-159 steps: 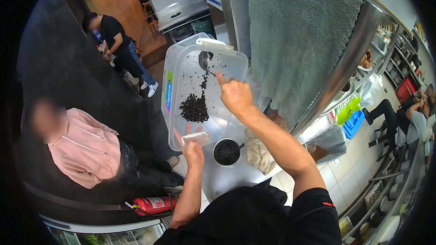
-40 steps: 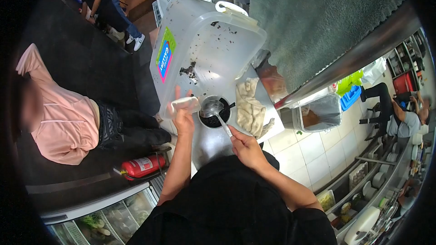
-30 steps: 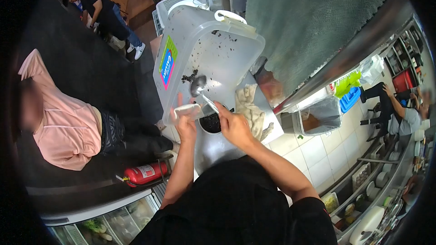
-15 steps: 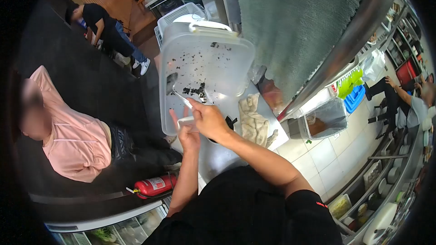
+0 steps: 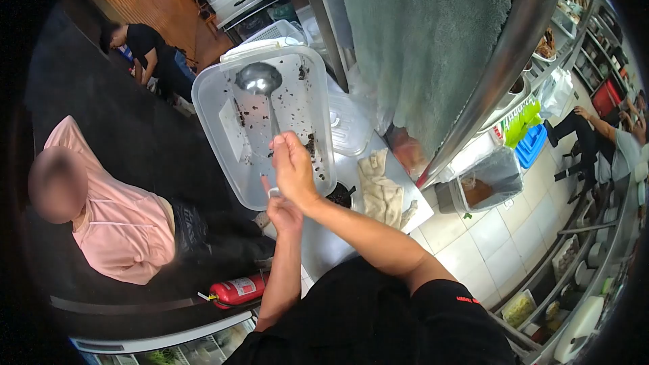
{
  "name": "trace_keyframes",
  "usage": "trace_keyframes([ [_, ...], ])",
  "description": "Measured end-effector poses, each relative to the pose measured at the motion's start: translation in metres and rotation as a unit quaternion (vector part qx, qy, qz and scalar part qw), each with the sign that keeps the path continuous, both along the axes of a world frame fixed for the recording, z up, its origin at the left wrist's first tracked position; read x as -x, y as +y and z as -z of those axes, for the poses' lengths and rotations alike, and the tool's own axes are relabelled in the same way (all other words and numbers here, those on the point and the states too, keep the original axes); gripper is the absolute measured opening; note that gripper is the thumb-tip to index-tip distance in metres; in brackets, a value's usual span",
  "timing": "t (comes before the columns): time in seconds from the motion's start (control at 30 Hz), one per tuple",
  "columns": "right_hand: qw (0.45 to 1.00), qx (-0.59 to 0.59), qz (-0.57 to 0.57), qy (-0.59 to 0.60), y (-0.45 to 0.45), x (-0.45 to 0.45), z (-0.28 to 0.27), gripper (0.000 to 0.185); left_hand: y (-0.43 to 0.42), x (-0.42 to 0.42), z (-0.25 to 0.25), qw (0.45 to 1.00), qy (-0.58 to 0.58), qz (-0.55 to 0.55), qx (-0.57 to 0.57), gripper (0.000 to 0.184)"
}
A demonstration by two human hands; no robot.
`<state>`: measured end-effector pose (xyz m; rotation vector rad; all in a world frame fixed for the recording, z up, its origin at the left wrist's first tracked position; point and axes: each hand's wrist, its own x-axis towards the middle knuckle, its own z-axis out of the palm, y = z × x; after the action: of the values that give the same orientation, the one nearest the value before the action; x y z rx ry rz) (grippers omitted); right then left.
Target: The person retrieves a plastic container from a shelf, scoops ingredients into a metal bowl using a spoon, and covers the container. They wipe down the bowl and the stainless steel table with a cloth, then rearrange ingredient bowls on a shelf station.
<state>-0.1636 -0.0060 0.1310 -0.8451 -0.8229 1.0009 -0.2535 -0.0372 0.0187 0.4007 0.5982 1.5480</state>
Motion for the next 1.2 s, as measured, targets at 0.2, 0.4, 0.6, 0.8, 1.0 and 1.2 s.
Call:
trace_keyframes([
  [0.2, 0.926, 0.183, -0.225, 0.243, 0.006, 0.008, 0.003, 0.024, 0.002, 0.003, 0.012, 0.999, -0.029, 0.017, -0.022, 0.095],
  [0.4, 0.853, 0.206, -0.266, 0.398, 0.015, 0.024, -0.017, 0.025, -0.004, -0.002, 0.013, 0.994, -0.056, 0.087, -0.031, 0.078],
  [0.6, 0.778, 0.266, -0.269, 0.502, -0.014, 0.036, 0.028, 0.028, -0.002, -0.012, -0.005, 0.999, -0.021, 0.03, -0.021, 0.081],
  [0.8, 0.919, 0.272, -0.259, 0.124, -0.003, 0.003, 0.025, 0.022, 0.003, 0.005, 0.001, 0.999, 0.007, -0.034, -0.041, 0.085],
  [1.0, 0.955, 0.105, 0.041, -0.276, 0.014, -0.026, -0.015, 0.022, 0.001, -0.001, -0.013, 0.999, 0.023, -0.008, -0.034, 0.099],
  [1.2, 0.863, 0.081, 0.155, -0.473, 0.041, -0.036, 0.003, 0.011, -0.001, -0.004, -0.013, 0.995, 0.073, -0.044, -0.056, 0.098],
])
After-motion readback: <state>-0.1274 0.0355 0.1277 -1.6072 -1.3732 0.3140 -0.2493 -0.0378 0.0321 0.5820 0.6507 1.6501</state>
